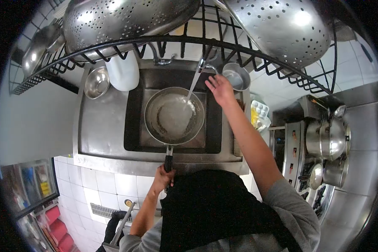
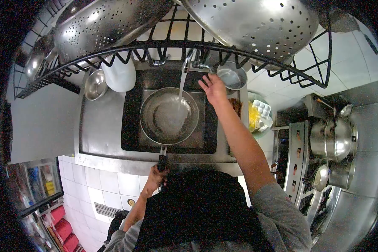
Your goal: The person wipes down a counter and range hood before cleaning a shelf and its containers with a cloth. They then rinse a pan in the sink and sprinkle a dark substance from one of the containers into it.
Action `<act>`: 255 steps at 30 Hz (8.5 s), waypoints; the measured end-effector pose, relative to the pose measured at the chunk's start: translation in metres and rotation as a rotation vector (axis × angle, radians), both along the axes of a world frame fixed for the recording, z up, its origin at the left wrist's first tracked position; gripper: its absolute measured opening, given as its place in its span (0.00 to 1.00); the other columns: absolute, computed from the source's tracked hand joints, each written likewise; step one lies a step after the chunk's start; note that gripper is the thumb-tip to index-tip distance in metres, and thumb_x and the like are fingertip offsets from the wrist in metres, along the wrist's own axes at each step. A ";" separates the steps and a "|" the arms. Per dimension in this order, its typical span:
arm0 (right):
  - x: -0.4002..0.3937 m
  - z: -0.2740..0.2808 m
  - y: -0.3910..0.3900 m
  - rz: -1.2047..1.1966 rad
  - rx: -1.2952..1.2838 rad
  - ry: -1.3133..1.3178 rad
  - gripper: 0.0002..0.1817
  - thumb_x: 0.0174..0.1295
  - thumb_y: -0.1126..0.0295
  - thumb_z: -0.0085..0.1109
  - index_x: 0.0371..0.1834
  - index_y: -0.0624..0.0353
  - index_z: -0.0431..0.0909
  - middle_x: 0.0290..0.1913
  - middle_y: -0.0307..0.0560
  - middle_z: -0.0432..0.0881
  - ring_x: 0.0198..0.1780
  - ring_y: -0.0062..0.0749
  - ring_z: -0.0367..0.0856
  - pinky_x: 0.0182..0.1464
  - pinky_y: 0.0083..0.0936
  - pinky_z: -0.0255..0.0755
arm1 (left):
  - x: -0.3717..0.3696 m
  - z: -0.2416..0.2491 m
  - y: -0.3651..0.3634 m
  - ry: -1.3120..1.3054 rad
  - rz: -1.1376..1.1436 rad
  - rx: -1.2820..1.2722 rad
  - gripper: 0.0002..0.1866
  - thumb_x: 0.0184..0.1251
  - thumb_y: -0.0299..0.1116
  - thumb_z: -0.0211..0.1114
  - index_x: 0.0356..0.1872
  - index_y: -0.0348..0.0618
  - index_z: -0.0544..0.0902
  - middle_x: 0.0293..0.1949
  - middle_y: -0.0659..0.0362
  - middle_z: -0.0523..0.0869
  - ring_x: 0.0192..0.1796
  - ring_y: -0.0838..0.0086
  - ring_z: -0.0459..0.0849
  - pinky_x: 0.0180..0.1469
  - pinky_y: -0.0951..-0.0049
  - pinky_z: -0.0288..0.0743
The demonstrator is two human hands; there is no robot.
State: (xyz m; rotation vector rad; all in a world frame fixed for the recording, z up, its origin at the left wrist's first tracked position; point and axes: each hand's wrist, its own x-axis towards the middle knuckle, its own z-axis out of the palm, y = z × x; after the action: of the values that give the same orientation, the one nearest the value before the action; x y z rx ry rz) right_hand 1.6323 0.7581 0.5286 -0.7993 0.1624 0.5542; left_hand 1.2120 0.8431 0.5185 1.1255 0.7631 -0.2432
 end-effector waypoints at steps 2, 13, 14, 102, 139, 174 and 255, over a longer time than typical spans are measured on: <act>0.000 0.001 0.001 0.005 -0.015 0.014 0.08 0.67 0.72 0.56 0.45 0.60 0.70 0.53 0.48 0.69 0.65 0.47 0.66 0.68 0.54 0.70 | -0.003 -0.007 -0.001 0.015 0.002 0.001 0.07 0.65 0.25 0.62 0.38 0.36 0.72 0.21 0.58 0.76 0.18 0.75 0.74 0.19 0.73 0.69; 0.037 0.040 0.048 -0.087 -0.305 -0.035 0.17 0.64 0.69 0.57 0.55 0.59 0.71 0.53 0.44 0.71 0.56 0.40 0.73 0.63 0.46 0.68 | -0.013 0.026 -0.008 -0.136 -0.044 0.189 0.08 0.67 0.31 0.62 0.29 0.40 0.75 0.17 0.64 0.75 0.17 0.80 0.73 0.19 0.75 0.65; 0.039 0.035 0.048 -0.046 -0.290 -0.036 0.19 0.64 0.69 0.58 0.57 0.58 0.71 0.55 0.46 0.72 0.57 0.39 0.73 0.63 0.45 0.70 | -0.019 0.021 -0.005 -0.079 -0.084 0.253 0.10 0.66 0.34 0.63 0.28 0.40 0.75 0.17 0.64 0.75 0.18 0.81 0.72 0.20 0.75 0.64; 0.008 0.034 -0.029 0.591 -1.500 -1.189 0.18 0.63 0.60 0.56 0.47 0.65 0.80 0.40 0.55 0.85 0.47 0.47 0.82 0.48 0.40 0.77 | 0.001 0.077 0.061 -0.031 -0.210 0.203 0.09 0.62 0.24 0.62 0.23 0.38 0.72 0.14 0.58 0.76 0.14 0.75 0.76 0.17 0.73 0.70; -0.298 -0.103 -0.474 -0.177 -1.514 -0.187 0.20 0.60 0.63 0.56 0.53 0.61 0.80 0.48 0.59 0.84 0.52 0.51 0.81 0.57 0.39 0.74 | 0.069 -0.059 0.045 0.040 -1.320 0.833 0.33 0.58 0.42 0.74 0.63 0.42 0.74 0.57 0.50 0.81 0.51 0.64 0.82 0.47 0.61 0.75; -0.697 -0.151 -0.428 -1.181 -0.688 1.580 0.18 0.56 0.58 0.52 0.36 0.58 0.86 0.25 0.51 0.84 0.28 0.42 0.84 0.36 0.40 0.77 | 0.154 -0.067 -1.006 -0.274 -1.903 0.018 0.09 0.62 0.27 0.58 0.25 0.43 0.68 0.16 0.64 0.68 0.16 0.75 0.65 0.16 0.71 0.61; -0.552 -0.051 -0.938 -1.068 -0.904 0.846 0.24 0.73 0.57 0.50 0.64 0.62 0.68 0.32 0.47 0.77 0.33 0.28 0.72 0.39 0.28 0.71 | 0.106 -0.370 -1.087 0.606 -0.802 -0.721 0.13 0.66 0.37 0.62 0.42 0.37 0.81 0.49 0.48 0.82 0.66 0.51 0.68 0.72 0.37 0.57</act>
State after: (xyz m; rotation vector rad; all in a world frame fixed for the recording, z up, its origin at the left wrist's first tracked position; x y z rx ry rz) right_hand 1.0807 -0.1801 0.4778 -1.1388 1.6028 -0.2952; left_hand 1.3182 -0.2440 0.1484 0.5944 0.6165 -1.4642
